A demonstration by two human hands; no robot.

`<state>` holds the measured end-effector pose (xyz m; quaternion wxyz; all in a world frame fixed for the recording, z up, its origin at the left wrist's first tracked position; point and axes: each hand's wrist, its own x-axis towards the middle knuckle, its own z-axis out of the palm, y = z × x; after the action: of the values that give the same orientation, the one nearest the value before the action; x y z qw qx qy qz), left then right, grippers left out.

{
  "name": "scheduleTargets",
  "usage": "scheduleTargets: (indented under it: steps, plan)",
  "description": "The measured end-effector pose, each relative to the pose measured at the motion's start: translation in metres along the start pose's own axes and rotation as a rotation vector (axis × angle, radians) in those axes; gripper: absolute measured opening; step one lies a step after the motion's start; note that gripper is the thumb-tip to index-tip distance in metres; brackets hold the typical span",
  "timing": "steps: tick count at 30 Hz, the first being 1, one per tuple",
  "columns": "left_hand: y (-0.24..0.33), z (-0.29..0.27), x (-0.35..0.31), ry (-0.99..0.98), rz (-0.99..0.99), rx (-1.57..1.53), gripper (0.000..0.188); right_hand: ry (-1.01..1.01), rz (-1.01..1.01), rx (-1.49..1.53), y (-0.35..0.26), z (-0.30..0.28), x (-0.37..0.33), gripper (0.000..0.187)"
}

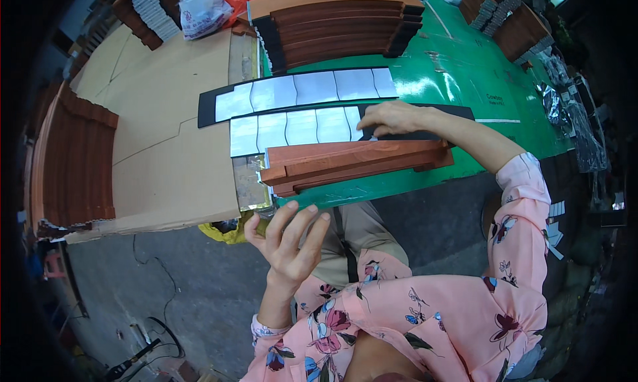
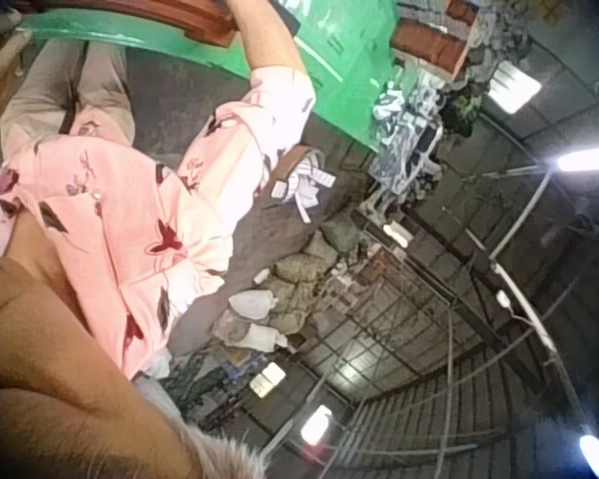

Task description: Assembling wooden slats and applying black adhesive strips to furniture components.

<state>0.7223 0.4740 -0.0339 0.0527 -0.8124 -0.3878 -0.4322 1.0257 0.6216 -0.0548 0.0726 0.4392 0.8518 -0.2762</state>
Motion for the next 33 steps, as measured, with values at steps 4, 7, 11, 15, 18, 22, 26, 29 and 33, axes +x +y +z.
scheduleTargets:
  steps: [4, 7, 11, 15, 18, 22, 26, 29, 33]
  plan:
    - [-0.005, -0.003, -0.005, -0.031, -0.040, 0.018, 0.028, -0.172, -0.040, -0.089, 0.003, 0.012, 0.013, 0.035]
    - [-0.011, 0.001, -0.001, -0.022, -0.074, 0.015, 0.026, -0.219, -0.065, -0.108, 0.010, 0.014, 0.021, 0.024]
    - [-0.015, 0.004, 0.007, -0.004, -0.080, -0.009, 0.026, -0.092, -0.051, 0.118, 0.021, 0.007, 0.022, 0.015]
    - [-0.012, -0.004, 0.016, -0.013, -0.116, -0.120, 0.028, 0.286, 0.028, 0.513, -0.006, -0.024, 0.009, 0.016]
    - [-0.007, -0.005, 0.025, 0.003, -0.146, -0.308, 0.030, 0.402, -0.008, 0.492, -0.057, -0.044, -0.011, 0.015]
    - [0.011, -0.002, 0.037, 0.107, -0.368, -0.579, 0.024, 0.613, -0.339, 0.343, -0.119, -0.033, -0.043, 0.013]
    - [0.020, 0.000, 0.035, 0.061, -0.349, -0.670, 0.025, 0.603, -0.390, 0.356, -0.151, -0.011, -0.066, 0.012]
    - [0.026, -0.009, 0.029, 0.001, -0.275, -0.705, 0.025, 0.572, -0.437, 0.330, -0.159, -0.007, -0.076, 0.014]
    - [0.026, -0.019, 0.024, -0.144, -0.153, -0.705, 0.030, 0.413, -0.413, 0.368, -0.163, -0.003, -0.089, 0.018]
